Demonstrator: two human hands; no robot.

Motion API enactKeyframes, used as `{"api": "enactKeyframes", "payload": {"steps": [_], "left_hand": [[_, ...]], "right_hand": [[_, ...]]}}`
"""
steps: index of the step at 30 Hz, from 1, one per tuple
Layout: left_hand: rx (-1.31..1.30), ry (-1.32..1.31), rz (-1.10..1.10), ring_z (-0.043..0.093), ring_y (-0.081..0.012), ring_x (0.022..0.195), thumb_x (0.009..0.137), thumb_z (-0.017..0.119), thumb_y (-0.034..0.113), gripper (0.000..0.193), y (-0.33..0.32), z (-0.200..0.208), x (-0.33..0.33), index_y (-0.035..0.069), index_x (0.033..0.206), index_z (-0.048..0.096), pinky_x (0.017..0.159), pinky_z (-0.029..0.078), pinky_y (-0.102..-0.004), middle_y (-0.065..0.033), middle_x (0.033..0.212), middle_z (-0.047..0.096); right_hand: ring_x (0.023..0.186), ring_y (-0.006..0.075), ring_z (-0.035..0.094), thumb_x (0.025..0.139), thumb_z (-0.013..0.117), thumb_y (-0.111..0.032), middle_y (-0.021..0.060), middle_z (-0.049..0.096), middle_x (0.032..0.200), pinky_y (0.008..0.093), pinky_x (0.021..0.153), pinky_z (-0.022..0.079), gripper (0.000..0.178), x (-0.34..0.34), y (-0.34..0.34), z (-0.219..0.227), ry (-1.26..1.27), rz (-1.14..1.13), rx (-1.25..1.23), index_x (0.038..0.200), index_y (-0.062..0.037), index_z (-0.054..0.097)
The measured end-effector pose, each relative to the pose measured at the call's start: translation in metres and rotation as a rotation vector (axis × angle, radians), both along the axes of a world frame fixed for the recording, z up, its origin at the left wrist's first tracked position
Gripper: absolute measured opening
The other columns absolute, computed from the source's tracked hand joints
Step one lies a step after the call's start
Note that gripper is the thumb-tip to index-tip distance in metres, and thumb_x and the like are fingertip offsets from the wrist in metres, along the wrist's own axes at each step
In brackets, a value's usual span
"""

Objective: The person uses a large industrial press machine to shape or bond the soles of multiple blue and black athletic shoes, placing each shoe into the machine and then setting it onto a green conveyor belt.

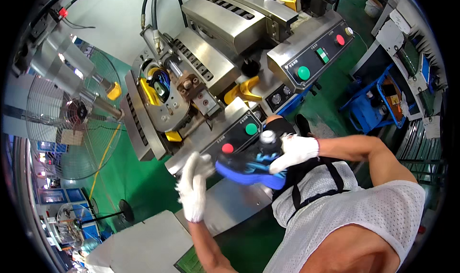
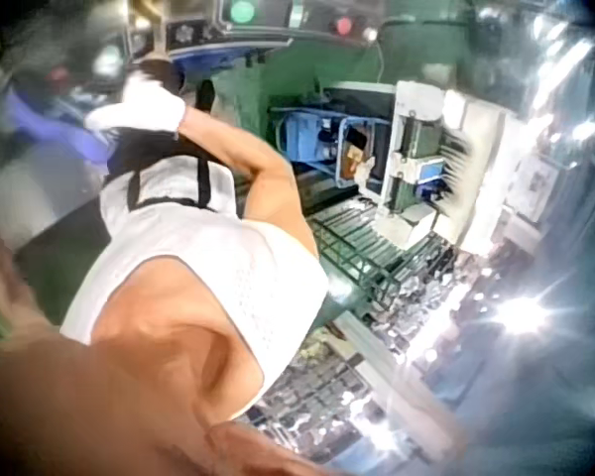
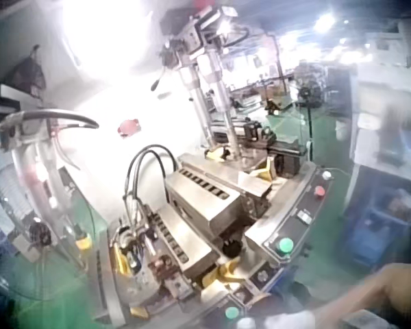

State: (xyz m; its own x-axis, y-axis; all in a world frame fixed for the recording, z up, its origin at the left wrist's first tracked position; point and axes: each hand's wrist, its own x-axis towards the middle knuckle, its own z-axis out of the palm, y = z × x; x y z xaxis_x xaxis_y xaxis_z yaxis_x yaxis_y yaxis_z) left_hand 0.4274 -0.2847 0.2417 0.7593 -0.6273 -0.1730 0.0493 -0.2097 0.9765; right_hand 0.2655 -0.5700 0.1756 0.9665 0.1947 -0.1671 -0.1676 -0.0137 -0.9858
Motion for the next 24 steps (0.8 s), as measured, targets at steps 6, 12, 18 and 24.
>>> {"api": "enactKeyframes", "payload": {"steps": [6,12,18,24], "left_hand": [[0.337,-0.831,0.182,0.057,-0.0358,0.134,0.099,0.068,0.024,0.058,-0.093,-0.014,0.211,-0.003,0.147,0.05,0.115,0.042,-0.0435,-0.0236,0.146,0.057],[0.768,-0.811,0.375,0.055,-0.0416,0.135,0.089,0.076,0.042,0.086,-0.153,-0.064,0.345,-0.005,0.153,0.041,0.114,0.043,-0.0467,-0.0283,0.148,0.054],[1.018,-0.922,0.356,0.061,-0.0439,0.124,0.089,0.072,0.051,0.072,-0.173,-0.088,0.384,-0.001,0.136,0.054,0.103,0.049,-0.0501,-0.0279,0.13,0.065],[0.522,-0.962,0.539,0.064,-0.0367,0.116,0.089,0.079,0.036,0.063,-0.129,-0.016,0.36,-0.003,0.133,0.057,0.103,0.049,-0.0433,-0.0243,0.123,0.066]], "right_hand": [[0.128,0.0151,0.057,0.081,0.086,-0.019,0.0038,0.06,0.14,0.035,0.109,0.047,0.089,-0.035,-0.03,-0.015,0.189,-0.504,0.759,0.157,-0.01,0.04],[0.139,0.0204,0.049,0.069,0.097,-0.029,0.0064,0.052,0.152,0.04,0.118,0.038,0.122,-0.07,-0.037,-0.064,0.172,-0.699,0.792,0.165,-0.0088,0.023],[0.135,0.0228,0.055,0.074,0.094,-0.026,0.0091,0.054,0.151,0.0421,0.115,0.045,0.107,-0.077,-0.044,-0.056,0.231,-0.662,0.803,0.16,-0.0039,0.034],[0.122,0.0284,0.066,0.072,0.096,-0.025,0.0133,0.065,0.139,0.0457,0.108,0.053,0.104,-0.046,-0.032,-0.041,0.222,-0.641,0.83,0.158,-0.0077,0.04]]}}
